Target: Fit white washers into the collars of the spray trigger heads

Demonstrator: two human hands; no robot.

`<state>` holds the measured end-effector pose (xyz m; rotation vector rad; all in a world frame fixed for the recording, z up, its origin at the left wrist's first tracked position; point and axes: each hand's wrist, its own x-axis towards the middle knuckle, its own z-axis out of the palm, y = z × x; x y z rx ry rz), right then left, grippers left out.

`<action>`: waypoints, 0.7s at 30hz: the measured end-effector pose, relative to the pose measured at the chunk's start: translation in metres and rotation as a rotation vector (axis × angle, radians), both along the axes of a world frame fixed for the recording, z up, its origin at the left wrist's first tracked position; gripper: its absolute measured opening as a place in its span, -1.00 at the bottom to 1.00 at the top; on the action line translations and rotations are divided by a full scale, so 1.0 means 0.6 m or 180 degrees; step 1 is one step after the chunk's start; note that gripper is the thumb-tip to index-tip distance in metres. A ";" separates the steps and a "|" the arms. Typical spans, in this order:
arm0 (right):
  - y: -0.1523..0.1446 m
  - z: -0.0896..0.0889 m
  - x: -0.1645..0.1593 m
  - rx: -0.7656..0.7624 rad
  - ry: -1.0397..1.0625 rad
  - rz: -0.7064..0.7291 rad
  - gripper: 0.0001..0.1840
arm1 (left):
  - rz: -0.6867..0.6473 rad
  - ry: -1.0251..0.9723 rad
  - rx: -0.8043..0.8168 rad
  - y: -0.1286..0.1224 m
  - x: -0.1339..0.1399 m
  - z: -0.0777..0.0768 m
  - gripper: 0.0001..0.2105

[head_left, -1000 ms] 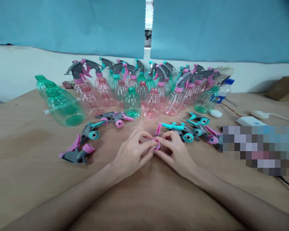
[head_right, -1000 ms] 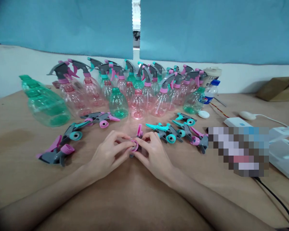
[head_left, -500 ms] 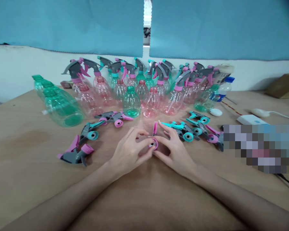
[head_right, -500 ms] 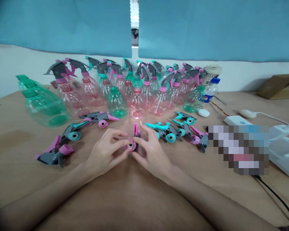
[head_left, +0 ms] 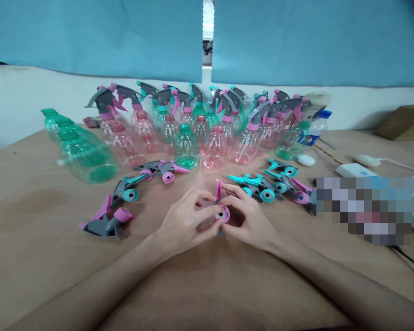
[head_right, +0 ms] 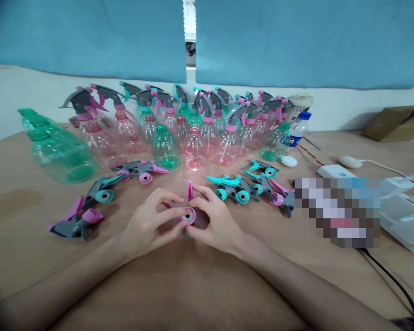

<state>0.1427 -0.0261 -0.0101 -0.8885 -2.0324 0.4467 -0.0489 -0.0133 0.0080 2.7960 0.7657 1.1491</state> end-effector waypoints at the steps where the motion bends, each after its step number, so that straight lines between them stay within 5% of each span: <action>1: 0.000 0.000 0.001 -0.0030 0.0010 0.0024 -0.80 | -0.0043 -0.0012 -0.0010 -0.001 0.000 0.001 -0.85; 12: -0.002 -0.001 0.000 0.0035 0.0097 0.0202 -0.81 | -0.0513 0.0079 -0.0054 -0.008 0.007 0.013 -0.85; 21: -0.001 0.004 0.001 -0.0023 -0.0017 0.0220 -0.81 | -0.0277 0.0237 0.0251 0.005 -0.002 0.011 -0.85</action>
